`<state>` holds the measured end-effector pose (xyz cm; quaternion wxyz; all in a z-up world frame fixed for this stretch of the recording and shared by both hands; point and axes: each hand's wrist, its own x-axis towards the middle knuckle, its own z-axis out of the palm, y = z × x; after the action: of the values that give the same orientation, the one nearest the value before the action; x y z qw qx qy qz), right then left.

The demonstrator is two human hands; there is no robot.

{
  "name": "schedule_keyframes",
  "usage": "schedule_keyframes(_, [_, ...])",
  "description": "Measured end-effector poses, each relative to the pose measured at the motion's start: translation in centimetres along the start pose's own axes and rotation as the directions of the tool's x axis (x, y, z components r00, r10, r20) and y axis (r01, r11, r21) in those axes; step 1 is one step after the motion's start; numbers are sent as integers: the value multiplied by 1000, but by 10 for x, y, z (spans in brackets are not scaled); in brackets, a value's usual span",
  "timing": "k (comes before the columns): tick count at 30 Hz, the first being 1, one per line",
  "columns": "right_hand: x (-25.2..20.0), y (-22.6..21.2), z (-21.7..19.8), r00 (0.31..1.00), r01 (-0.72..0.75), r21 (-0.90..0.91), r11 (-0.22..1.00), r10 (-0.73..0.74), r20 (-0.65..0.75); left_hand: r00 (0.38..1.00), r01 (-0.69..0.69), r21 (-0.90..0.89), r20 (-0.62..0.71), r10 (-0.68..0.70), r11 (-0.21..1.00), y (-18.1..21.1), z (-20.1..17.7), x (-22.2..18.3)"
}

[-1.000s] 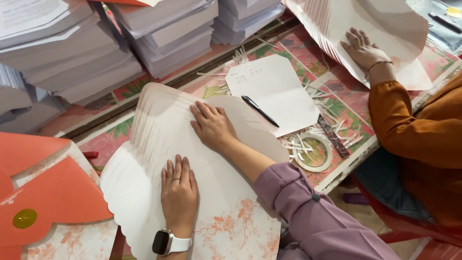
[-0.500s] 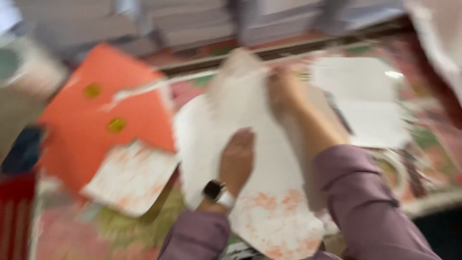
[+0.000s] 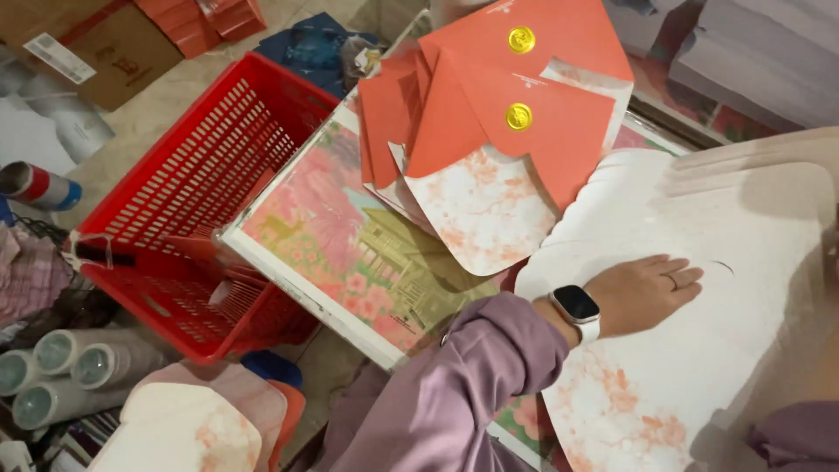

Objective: Assembling and folding paper envelopes from pre-cut templates on a production table.

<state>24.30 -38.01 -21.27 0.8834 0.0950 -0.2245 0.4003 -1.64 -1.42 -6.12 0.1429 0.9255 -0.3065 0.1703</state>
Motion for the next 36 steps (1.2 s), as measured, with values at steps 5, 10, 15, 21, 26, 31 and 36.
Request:
schedule_keyframes(5, [48, 66, 47, 466, -861, -419, -288, -777, -423, 991, 34, -44, -130, -39, 998, 0, 5, -1])
schedule_keyframes(10, [131, 285, 162, 891, -427, 42, -903, -413, 189, 966, 2, -137, -254, -37, 991, 0, -31, -3])
schedule_keyframes(15, [124, 279, 148, 834, -547, 170, -820, -551, 23, 943, -83, -285, -333, -18, 955, 2, -60, 7])
schedule_keyframes(21, [112, 271, 137, 849, -478, 413, -775, -529, -11, 673, 150, -135, 740, -1, 979, -1, -25, 39])
schedule_keyframes(26, [120, 283, 149, 685, -680, 229, -697, -715, -140, 942, 214, -141, 292, -165, 967, -14, -50, 101])
schedule_keyframes(31, [139, 290, 169, 634, -737, 191, -648, -761, -135, 958, 235, -179, -124, -258, 956, -30, -44, 99])
schedule_keyframes(36, [143, 265, 179, 531, -837, 36, -545, -828, -181, 908, 358, -38, 249, -338, 933, -19, -69, 98])
